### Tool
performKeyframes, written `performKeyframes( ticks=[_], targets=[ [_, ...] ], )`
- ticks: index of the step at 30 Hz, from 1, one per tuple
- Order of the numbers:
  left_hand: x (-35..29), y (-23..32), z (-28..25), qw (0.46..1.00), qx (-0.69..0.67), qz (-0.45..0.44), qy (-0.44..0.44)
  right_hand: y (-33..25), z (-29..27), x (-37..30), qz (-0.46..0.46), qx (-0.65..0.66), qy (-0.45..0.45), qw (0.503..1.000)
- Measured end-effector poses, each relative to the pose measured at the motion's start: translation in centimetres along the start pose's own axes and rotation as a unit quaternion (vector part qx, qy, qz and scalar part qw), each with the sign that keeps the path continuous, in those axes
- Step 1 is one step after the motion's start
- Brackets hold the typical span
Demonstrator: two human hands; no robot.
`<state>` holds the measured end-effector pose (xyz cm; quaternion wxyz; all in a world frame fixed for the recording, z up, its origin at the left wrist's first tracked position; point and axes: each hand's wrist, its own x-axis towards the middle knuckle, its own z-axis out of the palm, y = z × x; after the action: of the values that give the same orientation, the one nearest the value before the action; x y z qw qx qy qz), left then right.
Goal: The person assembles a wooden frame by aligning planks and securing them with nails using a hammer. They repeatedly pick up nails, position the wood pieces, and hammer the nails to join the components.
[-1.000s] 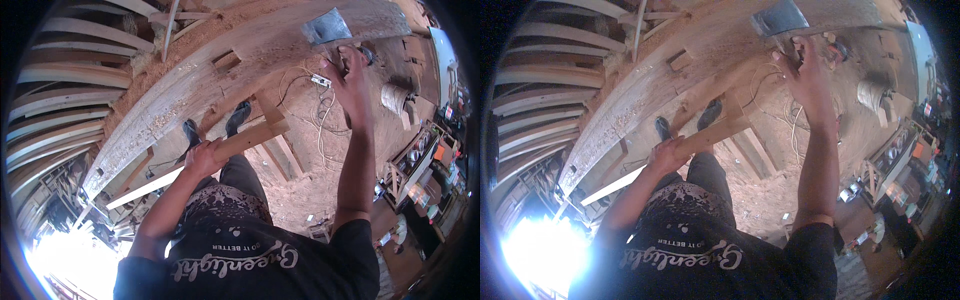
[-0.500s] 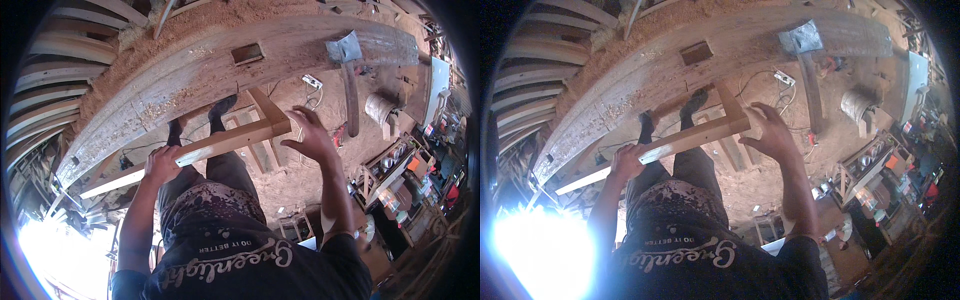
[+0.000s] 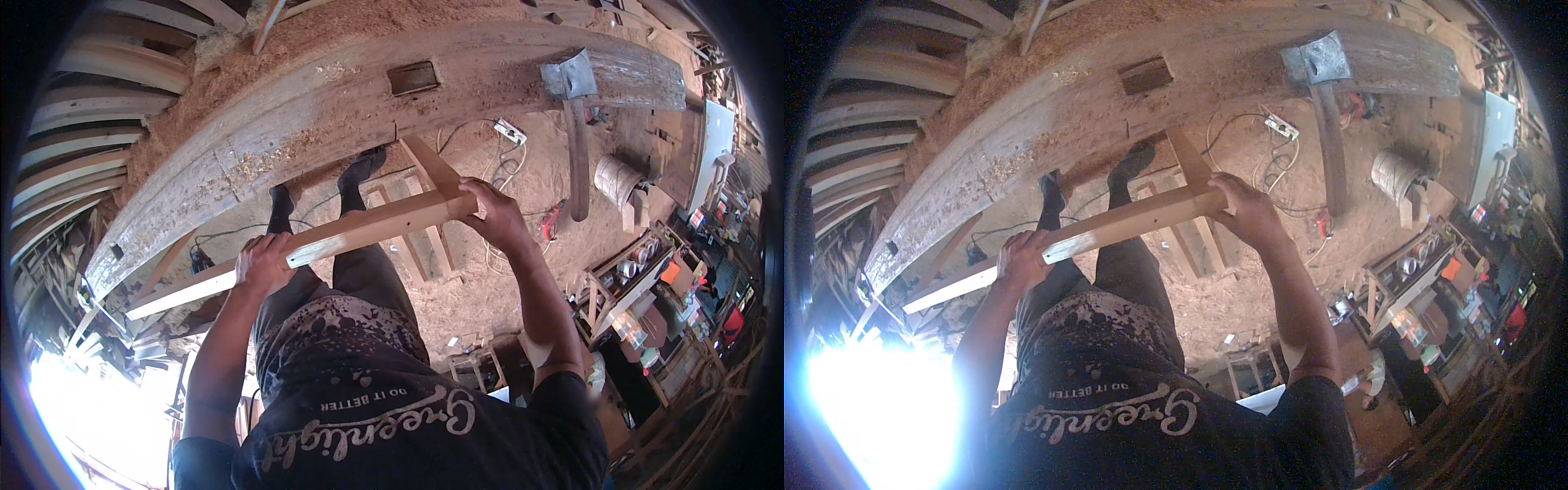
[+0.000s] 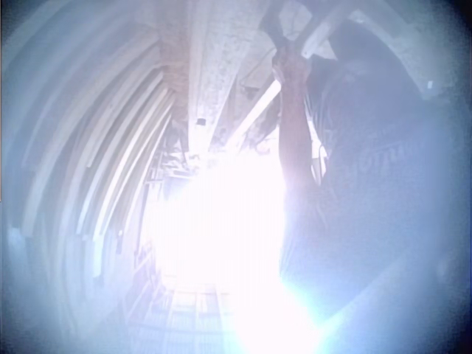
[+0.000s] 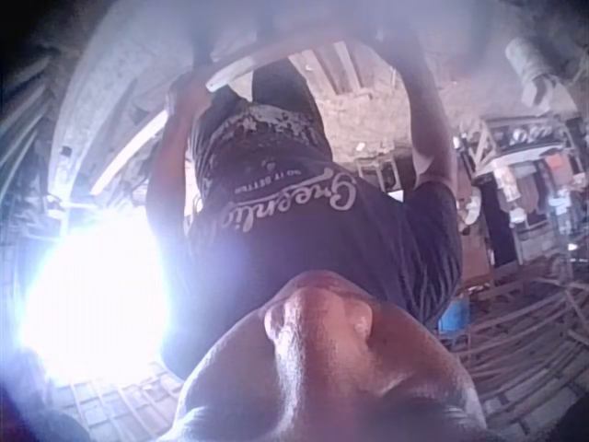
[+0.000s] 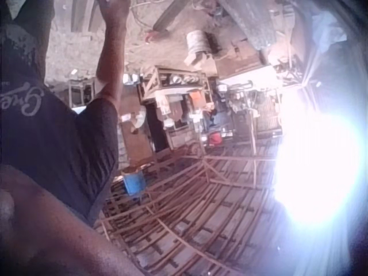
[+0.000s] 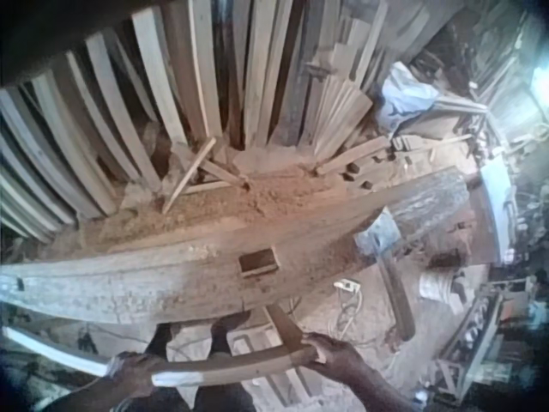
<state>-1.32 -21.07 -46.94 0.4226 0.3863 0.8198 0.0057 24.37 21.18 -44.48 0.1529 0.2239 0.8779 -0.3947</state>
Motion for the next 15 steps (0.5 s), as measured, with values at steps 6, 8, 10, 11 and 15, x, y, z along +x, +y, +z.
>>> performKeyframes(
  ticks=[6, 8, 10, 11, 15],
  targets=[
    [-0.5, 0.6, 0.6, 1.0, -0.003, -0.016, 0.026, -0.7, 0.0, -0.3, 0.011, 0.0, 0.004, 1.0],
    [-0.9, 0.6, 1.0, 0.999, -0.008, -0.011, 0.042, -0.8, 0.2, -0.5, 0.012, -0.002, 0.001, 1.0],
    [-1.1, 0.6, 0.9, 0.999, -0.016, -0.008, 0.043, -0.3, 0.5, -0.8, 0.008, -0.006, 0.002, 1.0],
    [-1.1, 0.7, 0.7, 0.999, -0.021, -0.015, 0.038, -0.1, 0.6, -0.8, 0.004, -0.006, 0.003, 1.0],
    [-1.0, 1.3, -0.2, 0.998, -0.038, -0.033, 0.027, -1.4, 0.4, -0.8, 0.045, -0.059, -0.022, 0.997]
  ],
)
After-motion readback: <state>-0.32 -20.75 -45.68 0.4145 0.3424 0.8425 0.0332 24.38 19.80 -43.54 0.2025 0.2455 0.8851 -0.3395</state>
